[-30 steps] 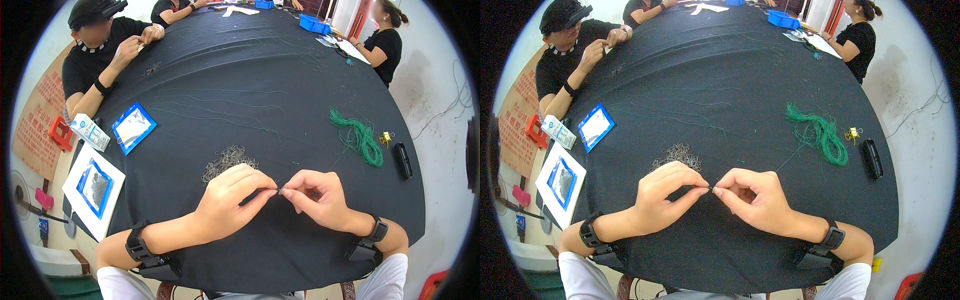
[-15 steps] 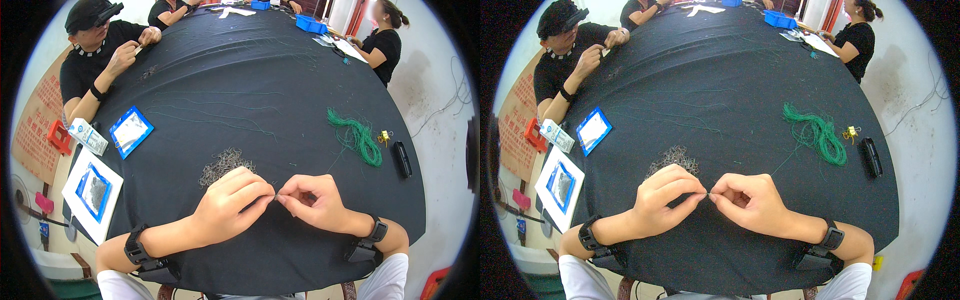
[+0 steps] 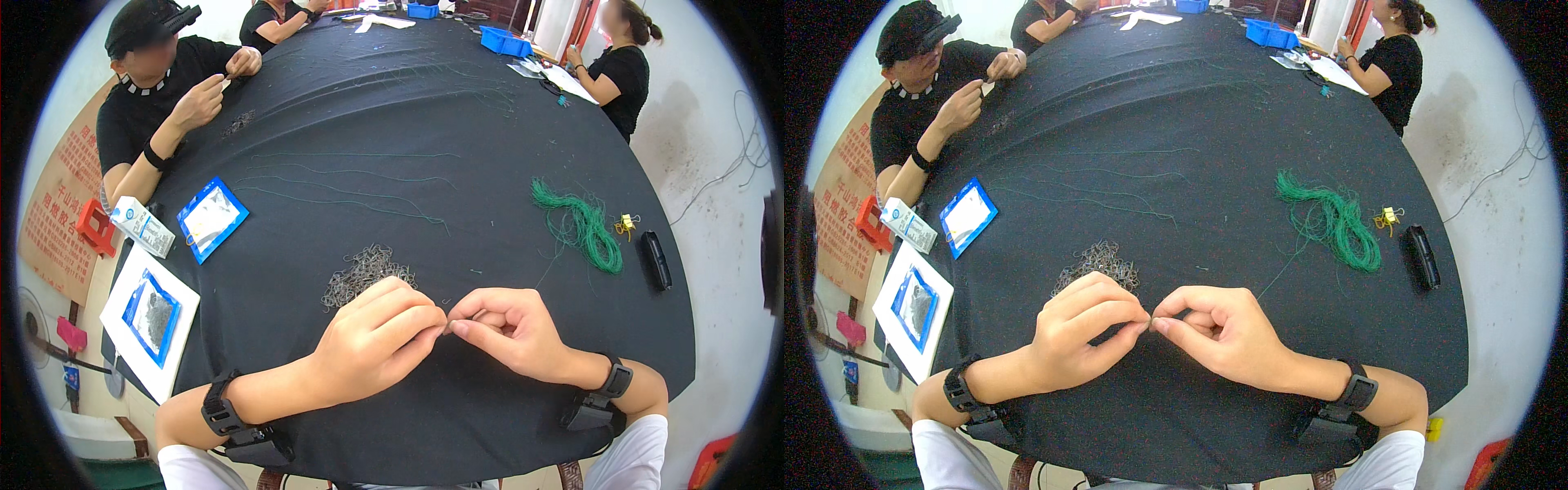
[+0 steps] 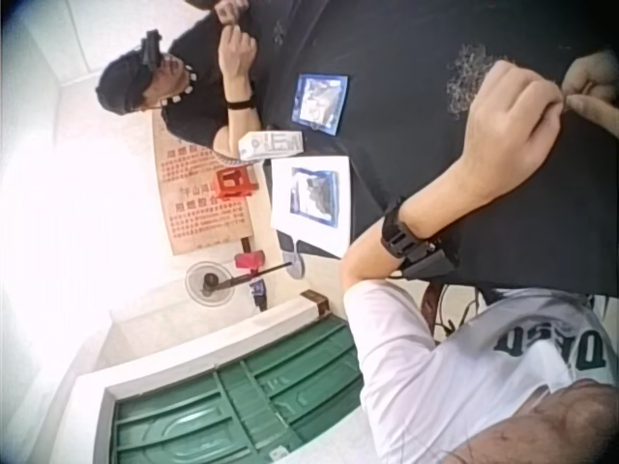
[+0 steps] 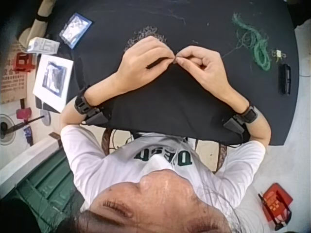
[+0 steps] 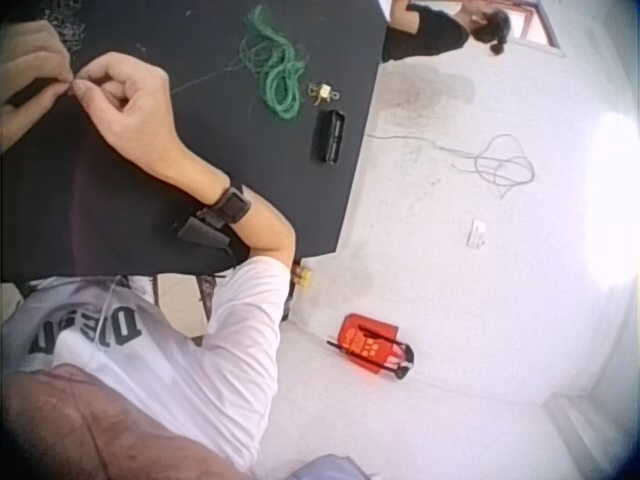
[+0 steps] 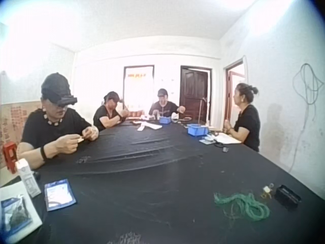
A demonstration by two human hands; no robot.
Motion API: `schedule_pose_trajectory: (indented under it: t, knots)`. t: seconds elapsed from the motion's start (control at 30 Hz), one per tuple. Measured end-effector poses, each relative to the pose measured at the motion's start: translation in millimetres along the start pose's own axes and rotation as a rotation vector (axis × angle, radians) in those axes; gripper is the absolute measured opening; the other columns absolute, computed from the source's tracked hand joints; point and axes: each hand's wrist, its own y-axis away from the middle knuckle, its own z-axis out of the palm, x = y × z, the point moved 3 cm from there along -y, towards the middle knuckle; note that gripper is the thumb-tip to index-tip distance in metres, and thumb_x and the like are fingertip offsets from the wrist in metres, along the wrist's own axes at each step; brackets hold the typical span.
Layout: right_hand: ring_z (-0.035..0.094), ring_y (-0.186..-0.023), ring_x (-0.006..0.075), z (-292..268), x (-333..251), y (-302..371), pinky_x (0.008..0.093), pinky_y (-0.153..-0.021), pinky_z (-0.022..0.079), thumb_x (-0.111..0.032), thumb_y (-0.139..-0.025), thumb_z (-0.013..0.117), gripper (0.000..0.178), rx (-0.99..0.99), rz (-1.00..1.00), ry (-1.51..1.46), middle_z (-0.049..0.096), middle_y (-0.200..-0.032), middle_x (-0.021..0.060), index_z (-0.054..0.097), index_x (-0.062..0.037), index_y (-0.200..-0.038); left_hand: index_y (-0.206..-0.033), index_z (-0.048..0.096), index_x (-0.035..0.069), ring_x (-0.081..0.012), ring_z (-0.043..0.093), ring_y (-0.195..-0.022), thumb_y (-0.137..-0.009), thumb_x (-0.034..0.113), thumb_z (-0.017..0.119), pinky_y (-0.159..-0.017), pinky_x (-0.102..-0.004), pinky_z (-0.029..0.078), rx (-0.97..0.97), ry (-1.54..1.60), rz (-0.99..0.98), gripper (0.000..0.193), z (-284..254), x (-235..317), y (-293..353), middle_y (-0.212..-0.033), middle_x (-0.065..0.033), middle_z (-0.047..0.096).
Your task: The person threads a thin green line through a small metal hook and a tiny metal ring, tying knots to secure the components together.
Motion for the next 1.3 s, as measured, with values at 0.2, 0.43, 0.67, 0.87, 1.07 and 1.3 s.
schedule_pose_trajectory:
  t: [0.2, 0.43, 0.67, 0.87, 1.07, 1.3]
  knots:
    - [0.031, -0.052, -0.0028, 1.1, 1.1, 0.4, 0.0195, -0.046, 0.022, -0.005, -0.089, 0.058, 0.007, 0.021, -0.021, -0.023, 0.044, -0.054, -0.0103, 0.061, 0.0001, -0.092, -0.086, 0.060, -0.001, -0.0239, 0.058, -0.071, -0.069, -0.005, 0.069, -0.062, -0.0330, 0.047, -0.007, 0.006, 0.011, 0.020, 0.3, 1.2, -0.5, -0.081, -0.0086, 0.059]
    - [0.030, -0.048, -0.0022, -0.3, -0.6, 1.4, 0.0205, -0.044, 0.022, -0.006, -0.087, 0.060, 0.006, 0.064, -0.106, 0.130, 0.040, -0.047, -0.0079, 0.062, -0.0019, -0.092, -0.087, 0.060, -0.001, -0.0244, 0.058, -0.071, -0.068, -0.006, 0.070, -0.062, -0.0328, 0.047, 0.001, 0.040, 0.001, 0.022, 1.0, 0.9, -0.4, -0.082, -0.0091, 0.060]
    - [0.029, -0.046, -0.0012, -0.8, -2.4, 1.1, 0.0214, -0.044, 0.022, -0.006, -0.086, 0.061, 0.006, 0.074, -0.146, 0.195, 0.038, -0.045, -0.0067, 0.064, -0.0026, -0.090, -0.086, 0.060, -0.001, -0.0243, 0.059, -0.071, -0.069, -0.006, 0.069, -0.062, -0.0324, 0.048, -0.001, 0.050, -0.012, 0.020, 0.4, 1.1, -0.6, -0.080, -0.0092, 0.061]
    - [0.029, -0.046, -0.0011, -2.1, 4.0, 0.8, 0.0215, -0.044, 0.022, -0.008, -0.086, 0.061, 0.007, 0.075, -0.142, 0.118, 0.038, -0.046, -0.0069, 0.064, -0.0023, -0.089, -0.086, 0.061, 0.000, -0.0229, 0.060, -0.071, -0.071, -0.005, 0.068, -0.062, -0.0312, 0.048, -0.039, 0.157, -0.150, 0.018, -0.2, 0.4, -0.1, -0.077, -0.0088, 0.061]
    - [0.027, -0.046, -0.0006, -1.4, -0.4, 1.1, 0.0224, -0.043, 0.021, -0.007, -0.086, 0.062, 0.005, 0.079, -0.125, 0.140, 0.035, -0.046, -0.0067, 0.064, -0.0025, -0.086, -0.085, 0.062, 0.000, -0.0226, 0.060, -0.071, -0.073, -0.002, 0.070, -0.063, -0.0310, 0.048, -0.042, 0.142, -0.130, 0.014, 0.7, -1.3, 0.5, -0.076, -0.0088, 0.061]
    - [0.029, -0.044, -0.0008, -2.0, -0.6, 1.2, 0.0210, -0.044, 0.021, -0.002, -0.085, 0.062, 0.006, 0.044, -0.127, 0.171, 0.041, -0.046, -0.0075, 0.066, 0.0000, -0.089, -0.085, 0.062, -0.001, -0.0229, 0.060, -0.070, -0.074, -0.001, 0.071, -0.062, -0.0316, 0.048, -0.030, 0.129, -0.099, 0.014, 0.5, -0.4, 0.9, -0.077, -0.0090, 0.061]
